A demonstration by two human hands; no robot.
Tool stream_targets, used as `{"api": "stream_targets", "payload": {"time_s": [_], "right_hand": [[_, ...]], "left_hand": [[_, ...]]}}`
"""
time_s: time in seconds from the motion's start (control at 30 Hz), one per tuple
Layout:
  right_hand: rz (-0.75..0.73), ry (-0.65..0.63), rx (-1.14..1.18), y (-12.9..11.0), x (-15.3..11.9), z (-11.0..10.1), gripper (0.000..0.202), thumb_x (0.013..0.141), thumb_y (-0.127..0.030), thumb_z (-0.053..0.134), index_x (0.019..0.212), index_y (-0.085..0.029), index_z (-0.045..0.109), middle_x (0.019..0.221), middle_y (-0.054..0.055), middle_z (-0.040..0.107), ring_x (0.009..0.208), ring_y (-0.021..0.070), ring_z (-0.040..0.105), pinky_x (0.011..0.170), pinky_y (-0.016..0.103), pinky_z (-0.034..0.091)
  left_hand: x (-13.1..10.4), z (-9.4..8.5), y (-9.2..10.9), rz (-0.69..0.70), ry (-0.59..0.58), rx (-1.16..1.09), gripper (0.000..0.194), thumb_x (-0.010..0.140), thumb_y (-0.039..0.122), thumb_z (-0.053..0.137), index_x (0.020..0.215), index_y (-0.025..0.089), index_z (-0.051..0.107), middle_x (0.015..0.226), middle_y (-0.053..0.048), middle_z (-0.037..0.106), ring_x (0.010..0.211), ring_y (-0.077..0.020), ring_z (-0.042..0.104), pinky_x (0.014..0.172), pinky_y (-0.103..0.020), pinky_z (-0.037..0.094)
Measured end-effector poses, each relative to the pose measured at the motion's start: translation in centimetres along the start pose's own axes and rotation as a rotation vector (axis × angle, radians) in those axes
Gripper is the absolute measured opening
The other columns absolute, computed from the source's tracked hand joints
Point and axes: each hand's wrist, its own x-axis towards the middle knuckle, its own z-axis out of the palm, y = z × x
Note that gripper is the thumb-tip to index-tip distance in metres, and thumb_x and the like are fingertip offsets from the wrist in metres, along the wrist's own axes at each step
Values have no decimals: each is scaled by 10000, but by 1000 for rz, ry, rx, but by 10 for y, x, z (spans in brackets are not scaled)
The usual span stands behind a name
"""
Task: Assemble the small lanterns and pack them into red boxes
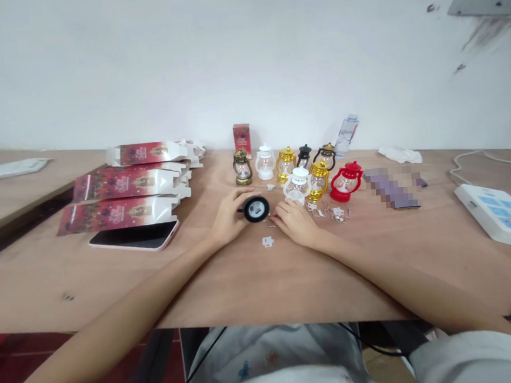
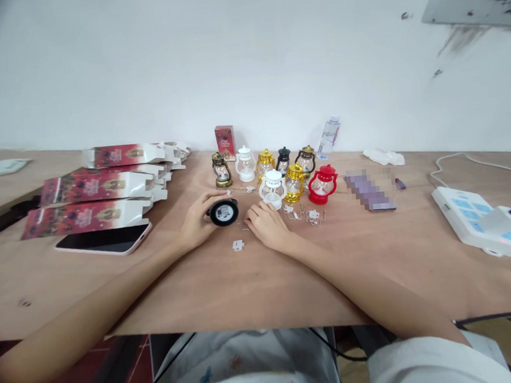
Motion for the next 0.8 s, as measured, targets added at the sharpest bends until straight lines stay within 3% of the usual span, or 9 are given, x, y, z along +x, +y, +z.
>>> {"api": "stream_targets", "payload": {"time_s": [0.2,0.63,0.8], "right_hand": [[-73,5,10,2,-2,-1,192,924,-295,481,878,-166,615,862,81,598,853,230,476,749,348,348],[50,-82,287,7,1,1,78,866,-240,590,866,-163,584,855,55,591,850,199,518,780,326,392],[56,20,399,9,0,-1,93,890,-255,549,846,-172,544,808,39,573,793,179,532,751,319,416]], "left_hand": [[-2,1,-5,-4,-15,70,364,748,133,550,1101,203,605,1150,-92,571,1119,-230,526,977,-393,415],[-2,3,-8,-5,-19,110,348,748,178,590,1092,223,620,1144,-89,569,1127,-253,511,963,-414,415],[-3,4,-7,3,-27,148,352,751,180,597,1102,215,614,1144,-92,568,1124,-258,509,957,-422,405]]}}
